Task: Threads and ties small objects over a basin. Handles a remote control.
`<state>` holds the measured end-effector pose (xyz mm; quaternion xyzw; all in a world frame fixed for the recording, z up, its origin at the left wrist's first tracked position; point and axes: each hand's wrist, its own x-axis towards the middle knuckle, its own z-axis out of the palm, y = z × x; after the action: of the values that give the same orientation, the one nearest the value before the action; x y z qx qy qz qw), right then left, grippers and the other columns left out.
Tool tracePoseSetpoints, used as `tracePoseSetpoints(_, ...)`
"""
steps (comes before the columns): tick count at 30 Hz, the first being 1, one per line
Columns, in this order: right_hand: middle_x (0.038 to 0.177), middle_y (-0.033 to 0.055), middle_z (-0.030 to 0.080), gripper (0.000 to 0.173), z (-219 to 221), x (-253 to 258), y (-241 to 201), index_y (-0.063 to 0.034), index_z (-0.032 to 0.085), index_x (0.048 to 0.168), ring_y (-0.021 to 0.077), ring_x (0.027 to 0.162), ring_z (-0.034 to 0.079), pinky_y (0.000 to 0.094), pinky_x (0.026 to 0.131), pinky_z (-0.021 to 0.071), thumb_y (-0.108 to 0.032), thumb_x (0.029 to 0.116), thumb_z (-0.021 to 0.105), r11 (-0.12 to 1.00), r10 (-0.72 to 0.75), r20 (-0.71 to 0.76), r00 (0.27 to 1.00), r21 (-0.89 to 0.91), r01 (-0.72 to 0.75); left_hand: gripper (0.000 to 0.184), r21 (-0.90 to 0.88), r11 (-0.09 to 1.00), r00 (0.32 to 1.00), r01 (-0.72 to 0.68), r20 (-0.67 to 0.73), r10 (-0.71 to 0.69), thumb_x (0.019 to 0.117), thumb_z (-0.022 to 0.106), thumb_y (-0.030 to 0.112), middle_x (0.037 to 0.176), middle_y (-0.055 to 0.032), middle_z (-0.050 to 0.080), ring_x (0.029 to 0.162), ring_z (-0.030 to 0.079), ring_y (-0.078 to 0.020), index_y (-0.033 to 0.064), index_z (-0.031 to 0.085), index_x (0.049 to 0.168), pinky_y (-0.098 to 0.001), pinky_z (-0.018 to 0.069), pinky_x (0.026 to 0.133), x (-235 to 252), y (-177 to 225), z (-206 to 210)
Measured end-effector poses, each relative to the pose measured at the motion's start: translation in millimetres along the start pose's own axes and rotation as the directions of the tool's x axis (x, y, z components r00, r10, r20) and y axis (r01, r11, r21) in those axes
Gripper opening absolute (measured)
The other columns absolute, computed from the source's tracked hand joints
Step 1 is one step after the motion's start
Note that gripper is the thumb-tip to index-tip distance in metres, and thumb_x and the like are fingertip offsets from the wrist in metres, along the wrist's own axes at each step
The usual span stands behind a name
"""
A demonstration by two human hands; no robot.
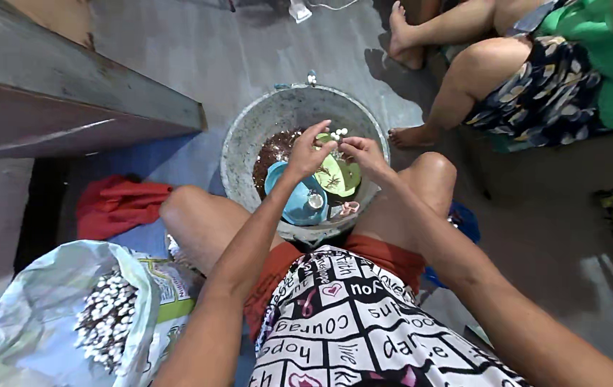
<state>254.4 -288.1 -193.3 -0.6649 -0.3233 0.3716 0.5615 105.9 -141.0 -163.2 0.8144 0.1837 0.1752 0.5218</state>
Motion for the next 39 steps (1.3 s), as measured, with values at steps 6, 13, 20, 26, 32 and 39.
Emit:
tracePoseSetpoints(6, 0.1, 0.0091, 0.075, 0.026, -8.2, -3.8, 13.8, -0.0035, 0.073, 0.118, 0.0176, 0.085, 0.072, 0.0382, 0.079, 0.0617, -0.021, 0.1035, 0.062, 0.991, -0.022, -0.01, 1.0, -0.131, 0.02, 0.03, 0.113, 0.992, 0.998, -0.056, -0.028, 0.06, 0.0998, 0.067, 0.024, 0.118, -0.0068, 0.072, 0.102, 0.071, -0.0155, 0.0094, 0.071, 0.125, -0.0391, 0.0596, 0.092, 12.9, -11.8, 29.0)
tracePoseSetpoints(13, 0.102, 0.0091, 0.075, 0.029, 8.1, -12.1, 19.4, -0.005, 0.072, 0.123, 0.018, 0.085, 0.072, 0.0361, 0.076, 0.0616, -0.025, 0.1046, 0.061, 1.0, 0.001, -0.1, 0.995, 0.022, 0.001, 0.026, 0.07, 0.998, 1.0, -0.004, -0.013, 0.005, 0.0983, 0.065, 0.017, 0.109, -0.0071, 0.075, 0.095, 0.072, -0.0156, 0.007, 0.072, 0.121, -0.0396, 0.0591, 0.091, 15.5, -19.5, 28.1)
tracePoseSetpoints(20, 0.101, 0.0097, 0.074, 0.025, 8.1, -11.2, 16.7, -0.0037, 0.072, 0.115, 0.019, 0.086, 0.072, 0.0372, 0.076, 0.0618, -0.024, 0.1034, 0.063, 0.996, -0.021, -0.097, 0.995, 0.082, 0.029, 0.017, 0.003, 0.999, 0.999, 0.032, 0.028, -0.033, 0.0956, 0.069, 0.014, 0.101, -0.0045, 0.076, 0.092, 0.071, -0.0138, 0.0073, 0.076, 0.11, -0.0393, 0.0589, 0.088, 14.2, -16.5, 16.6)
tracePoseSetpoints(26, 0.098, 0.0106, 0.071, 0.026, 6.8, -11.7, 14.5, -0.0001, 0.069, 0.115, 0.0169, 0.08, 0.068, 0.0334, 0.072, 0.0595, -0.022, 0.1034, 0.063, 0.977, 0.029, -0.026, 0.999, 0.212, -0.023, 0.018, -0.114, 0.988, 0.991, 0.104, 0.091, -0.094, 0.0986, 0.069, 0.015, 0.099, -0.0071, 0.075, 0.08, 0.073, -0.0152, 0.0037, 0.074, 0.112, -0.036, 0.0635, 0.077, 14.9, -11.2, 13.4)
tracePoseSetpoints(32, 0.097, 0.0107, 0.07, 0.022, 8.5, -11.6, 17.3, 0.0001, 0.066, 0.114, 0.017, 0.078, 0.067, 0.0328, 0.07, 0.0584, -0.019, 0.1036, 0.062, 0.978, 0.007, -0.029, 1.0, 0.209, -0.001, 0.022, -0.206, 0.968, 0.984, 0.143, 0.131, -0.118, 0.0936, 0.071, 0.003, 0.103, -0.011, 0.075, 0.081, 0.074, -0.0192, -0.0006, 0.072, 0.115, -0.0376, 0.0649, 0.078, 12.2, -9.9, 12.7)
tracePoseSetpoints(39, 0.104, 0.0139, 0.071, 0.024, 10.1, -10.6, 17.6, -0.0011, 0.06, 0.122, 0.0217, 0.084, 0.07, 0.0366, 0.073, 0.0605, -0.019, 0.1054, 0.058, 0.967, 0.071, 0.002, 0.997, 0.243, -0.07, 0.017, -0.107, 0.978, 0.983, 0.179, 0.068, -0.173, 0.0958, 0.07, 0.009, 0.097, -0.0082, 0.075, 0.078, 0.073, -0.0167, 0.0028, 0.073, 0.111, -0.0371, 0.0646, 0.075, 13.0, -10.9, 18.8)
